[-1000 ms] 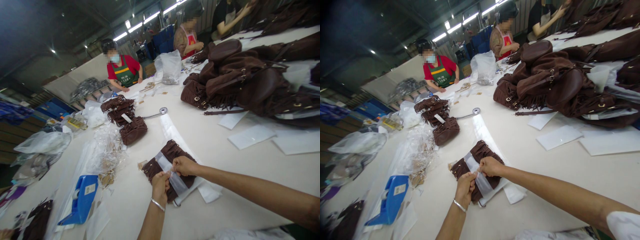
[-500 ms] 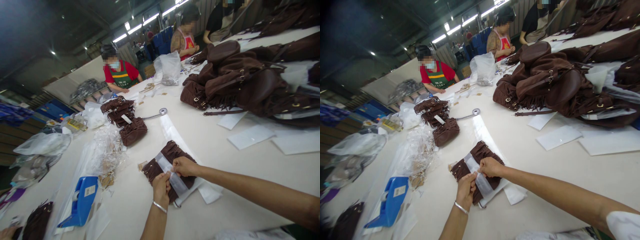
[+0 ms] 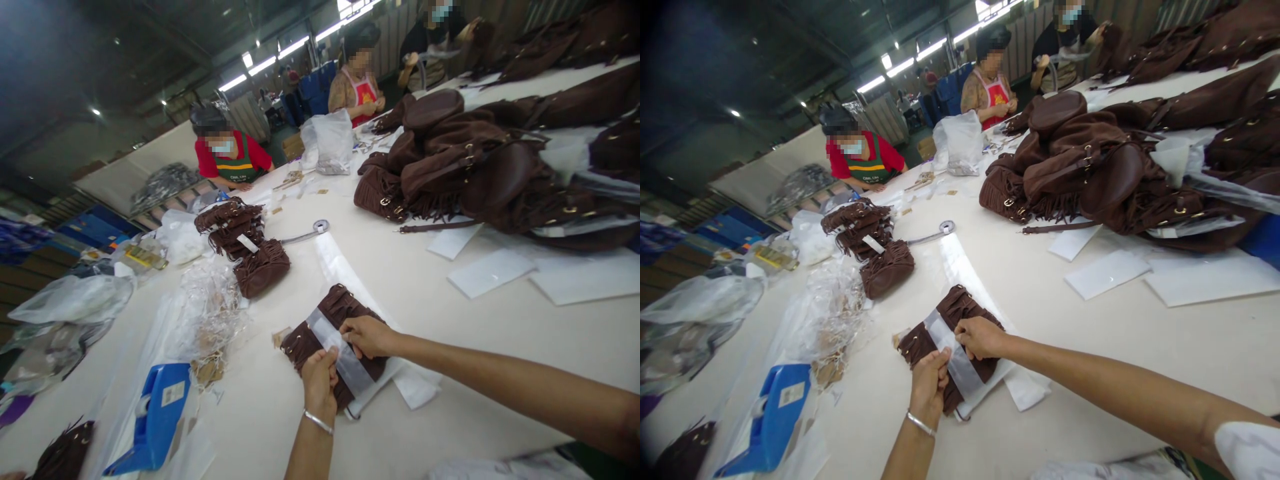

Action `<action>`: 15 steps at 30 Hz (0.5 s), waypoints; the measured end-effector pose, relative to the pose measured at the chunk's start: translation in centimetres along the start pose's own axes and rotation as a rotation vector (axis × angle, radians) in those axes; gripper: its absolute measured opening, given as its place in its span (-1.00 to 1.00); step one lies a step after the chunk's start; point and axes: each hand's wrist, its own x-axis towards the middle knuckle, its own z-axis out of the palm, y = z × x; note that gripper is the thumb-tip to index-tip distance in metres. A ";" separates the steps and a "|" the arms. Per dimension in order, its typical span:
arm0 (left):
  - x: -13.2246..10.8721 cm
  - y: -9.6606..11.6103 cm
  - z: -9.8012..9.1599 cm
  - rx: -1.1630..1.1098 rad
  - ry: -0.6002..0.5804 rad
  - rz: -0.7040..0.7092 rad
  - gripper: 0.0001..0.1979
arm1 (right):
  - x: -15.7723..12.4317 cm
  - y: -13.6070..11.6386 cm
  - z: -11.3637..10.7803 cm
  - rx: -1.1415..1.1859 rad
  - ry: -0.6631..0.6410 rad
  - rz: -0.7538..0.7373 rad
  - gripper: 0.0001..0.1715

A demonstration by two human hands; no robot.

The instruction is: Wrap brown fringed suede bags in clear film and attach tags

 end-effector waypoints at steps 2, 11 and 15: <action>-0.1 0.0 0.1 0.004 0.000 0.004 -0.50 | 0.1 0.1 0.0 0.015 -0.003 -0.006 -0.76; -0.3 0.1 -0.1 0.086 0.087 0.000 -0.54 | 0.5 -0.5 0.8 0.017 -0.012 0.018 -0.66; -1.3 0.2 3.7 0.198 0.130 0.098 -0.72 | -0.9 -0.3 -2.6 -0.212 0.099 -0.078 -0.68</action>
